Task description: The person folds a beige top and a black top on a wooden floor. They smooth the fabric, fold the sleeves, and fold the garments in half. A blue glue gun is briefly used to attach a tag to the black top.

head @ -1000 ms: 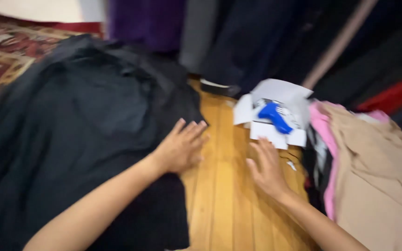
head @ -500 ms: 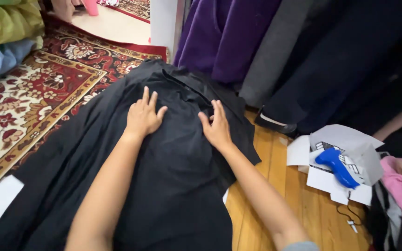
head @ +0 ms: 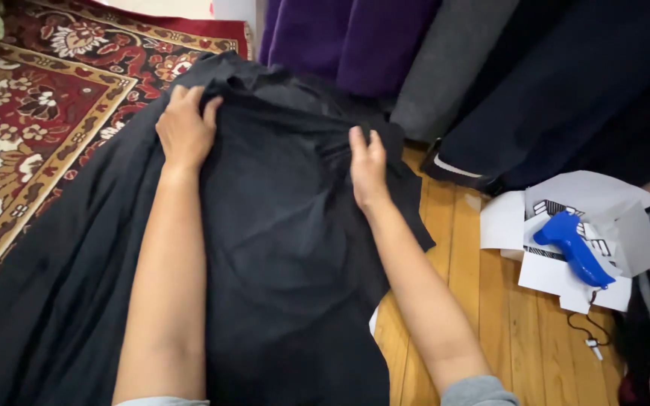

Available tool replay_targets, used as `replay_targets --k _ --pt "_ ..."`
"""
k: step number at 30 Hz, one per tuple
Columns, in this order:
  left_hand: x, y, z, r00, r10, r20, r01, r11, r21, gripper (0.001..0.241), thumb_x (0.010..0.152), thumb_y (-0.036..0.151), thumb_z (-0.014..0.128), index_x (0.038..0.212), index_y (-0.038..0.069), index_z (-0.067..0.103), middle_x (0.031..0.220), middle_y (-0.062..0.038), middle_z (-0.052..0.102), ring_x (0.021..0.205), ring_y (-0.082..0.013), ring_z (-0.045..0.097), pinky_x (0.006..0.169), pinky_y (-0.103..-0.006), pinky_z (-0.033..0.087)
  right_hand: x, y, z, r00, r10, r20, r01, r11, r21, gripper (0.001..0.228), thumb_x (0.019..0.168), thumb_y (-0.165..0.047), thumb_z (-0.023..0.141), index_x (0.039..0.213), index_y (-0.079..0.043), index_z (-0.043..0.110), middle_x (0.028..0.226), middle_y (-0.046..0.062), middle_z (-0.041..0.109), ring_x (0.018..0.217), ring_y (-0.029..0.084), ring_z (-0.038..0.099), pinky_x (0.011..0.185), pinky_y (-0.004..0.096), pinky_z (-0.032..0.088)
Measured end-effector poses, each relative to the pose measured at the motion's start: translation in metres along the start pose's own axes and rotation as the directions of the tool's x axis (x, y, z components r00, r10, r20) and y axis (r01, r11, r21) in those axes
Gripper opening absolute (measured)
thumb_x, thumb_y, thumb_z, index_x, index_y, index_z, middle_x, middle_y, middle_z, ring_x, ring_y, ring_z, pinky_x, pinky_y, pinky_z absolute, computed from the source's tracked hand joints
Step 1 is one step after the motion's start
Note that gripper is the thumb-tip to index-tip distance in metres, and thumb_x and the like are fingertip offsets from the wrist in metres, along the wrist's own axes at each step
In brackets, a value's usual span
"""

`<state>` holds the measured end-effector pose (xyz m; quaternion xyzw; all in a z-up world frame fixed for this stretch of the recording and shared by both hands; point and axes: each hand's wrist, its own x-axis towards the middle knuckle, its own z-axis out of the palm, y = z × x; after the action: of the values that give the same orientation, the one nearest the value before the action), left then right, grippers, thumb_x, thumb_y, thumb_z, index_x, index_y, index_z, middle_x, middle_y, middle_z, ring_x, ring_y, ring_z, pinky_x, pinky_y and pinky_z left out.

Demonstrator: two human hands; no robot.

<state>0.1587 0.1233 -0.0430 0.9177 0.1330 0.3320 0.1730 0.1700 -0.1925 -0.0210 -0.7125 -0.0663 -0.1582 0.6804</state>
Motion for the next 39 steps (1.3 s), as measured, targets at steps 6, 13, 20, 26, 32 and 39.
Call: replay_targets --k 6,13,20,26,32,39 --pt "0.009 0.022 -0.068 0.912 0.11 -0.396 -0.245 0.919 -0.31 0.019 0.105 0.011 0.06 0.118 0.01 0.073 0.122 -0.011 0.056 0.104 -0.0328 0.06 0.087 -0.0466 0.045 -0.004 -0.072 -0.015 0.896 0.361 0.259 -0.442 0.781 0.442 0.041 0.092 -0.03 0.069 0.123 -0.005 0.062 0.119 0.013 0.071 0.106 0.021 0.069 0.095 0.034 0.057" --pt "0.024 -0.001 -0.068 0.831 -0.055 -0.553 -0.215 0.886 -0.411 0.021 0.11 0.016 0.045 0.112 0.01 0.065 0.101 -0.011 0.076 0.089 -0.0319 0.073 0.079 -0.0404 0.051 -0.01 -0.11 -0.04 0.686 0.334 0.646 -0.107 0.925 -0.364 0.032 0.08 -0.015 0.081 0.11 -0.005 0.073 0.108 0.0 0.076 0.096 0.009 0.068 0.086 0.026 0.059" --pt "-0.014 0.003 -0.054 0.969 -0.058 0.242 0.072 0.996 -0.047 0.045 0.107 0.061 0.056 0.109 0.021 0.077 0.098 -0.013 0.077 0.099 -0.0435 0.072 0.083 -0.059 0.055 0.025 0.075 -0.024 0.868 0.34 0.362 -0.274 0.936 -0.221 0.023 0.088 -0.011 0.075 0.111 -0.007 0.078 0.094 0.017 0.077 0.082 0.029 0.076 0.067 0.044 0.064" --pt "-0.031 0.027 -0.061 0.905 -0.077 0.419 0.047 0.995 0.083 0.052 0.097 0.058 0.061 0.13 0.019 0.069 0.113 -0.016 0.077 0.114 -0.0396 0.07 0.093 -0.0553 0.054 0.008 0.049 -0.053 0.865 0.437 0.248 -0.423 0.9 -0.11 0.02 0.084 -0.017 0.082 0.104 -0.011 0.08 0.085 0.015 0.077 0.07 0.026 0.077 0.054 0.036 0.063" --pt "-0.077 0.086 -0.148 0.93 0.067 0.361 -0.062 0.998 -0.025 0.044 0.098 0.052 0.066 0.105 0.009 0.07 0.097 -0.023 0.075 0.102 -0.0477 0.07 0.086 -0.0609 0.055 -0.06 -0.072 -0.184 0.812 0.267 0.519 -0.096 0.938 -0.333 0.028 0.081 -0.018 0.088 0.103 -0.003 0.081 0.089 0.013 0.079 0.081 0.018 0.071 0.067 0.031 0.06" --pt "-0.121 0.247 -0.176 0.688 0.27 0.674 -0.021 0.935 -0.353 0.035 0.086 0.052 0.075 0.096 0.019 0.082 0.082 -0.007 0.078 0.085 -0.0227 0.071 0.079 -0.0372 0.054 -0.075 -0.176 -0.431 0.803 0.444 0.398 -0.058 0.722 -0.689 0.019 0.082 -0.017 0.084 0.095 -0.003 0.083 0.086 0.003 0.077 0.079 0.014 0.063 0.072 0.031 0.055"
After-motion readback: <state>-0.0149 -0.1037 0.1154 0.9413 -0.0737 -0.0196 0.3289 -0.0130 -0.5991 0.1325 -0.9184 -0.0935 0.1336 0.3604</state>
